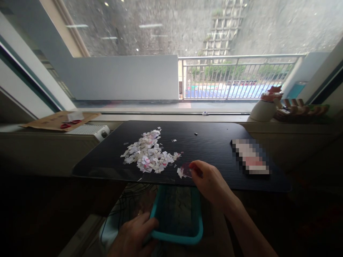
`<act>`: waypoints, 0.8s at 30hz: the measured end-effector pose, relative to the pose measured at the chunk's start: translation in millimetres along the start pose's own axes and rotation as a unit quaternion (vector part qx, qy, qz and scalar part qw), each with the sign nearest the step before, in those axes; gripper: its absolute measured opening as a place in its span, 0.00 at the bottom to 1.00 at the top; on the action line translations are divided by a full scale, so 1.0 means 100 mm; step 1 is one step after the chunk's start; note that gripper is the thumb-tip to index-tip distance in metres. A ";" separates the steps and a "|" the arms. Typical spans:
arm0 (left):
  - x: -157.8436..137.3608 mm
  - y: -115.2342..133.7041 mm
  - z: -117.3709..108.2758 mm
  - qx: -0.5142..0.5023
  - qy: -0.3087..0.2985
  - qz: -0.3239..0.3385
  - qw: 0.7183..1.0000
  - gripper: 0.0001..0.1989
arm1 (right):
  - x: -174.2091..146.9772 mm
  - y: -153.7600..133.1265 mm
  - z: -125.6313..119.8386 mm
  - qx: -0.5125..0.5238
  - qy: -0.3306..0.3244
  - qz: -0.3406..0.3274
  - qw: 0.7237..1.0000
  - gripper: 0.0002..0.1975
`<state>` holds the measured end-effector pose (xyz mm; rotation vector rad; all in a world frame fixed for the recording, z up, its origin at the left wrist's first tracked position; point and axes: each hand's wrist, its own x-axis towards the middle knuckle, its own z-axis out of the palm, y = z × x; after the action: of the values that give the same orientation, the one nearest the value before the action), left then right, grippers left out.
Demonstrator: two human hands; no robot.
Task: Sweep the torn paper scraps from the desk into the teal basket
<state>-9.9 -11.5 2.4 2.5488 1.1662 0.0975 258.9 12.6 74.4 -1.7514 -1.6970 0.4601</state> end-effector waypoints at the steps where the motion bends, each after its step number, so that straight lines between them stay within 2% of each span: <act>1: 0.00 0.00 0.00 -0.003 -0.007 0.002 1.000 0.10 | -0.04 0.00 -0.01 0.003 -0.005 -0.001 1.000 0.10; 12: 0.03 0.00 0.00 -0.010 -0.020 -0.002 1.000 0.11 | -0.04 0.04 -0.01 -0.021 0.037 0.018 0.999 0.10; 20: 0.00 -0.01 0.01 -0.014 0.005 0.001 1.000 0.10 | 0.09 -0.01 0.04 -0.036 0.052 0.005 0.998 0.10; 24: -0.01 0.01 0.00 -0.016 0.007 0.007 1.000 0.12 | 0.05 0.01 0.01 -0.035 0.029 -0.002 0.999 0.10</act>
<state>-10.0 -12.6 2.2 2.5331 1.1431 0.1368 259.4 18.0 73.5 -1.7939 -1.6939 0.3491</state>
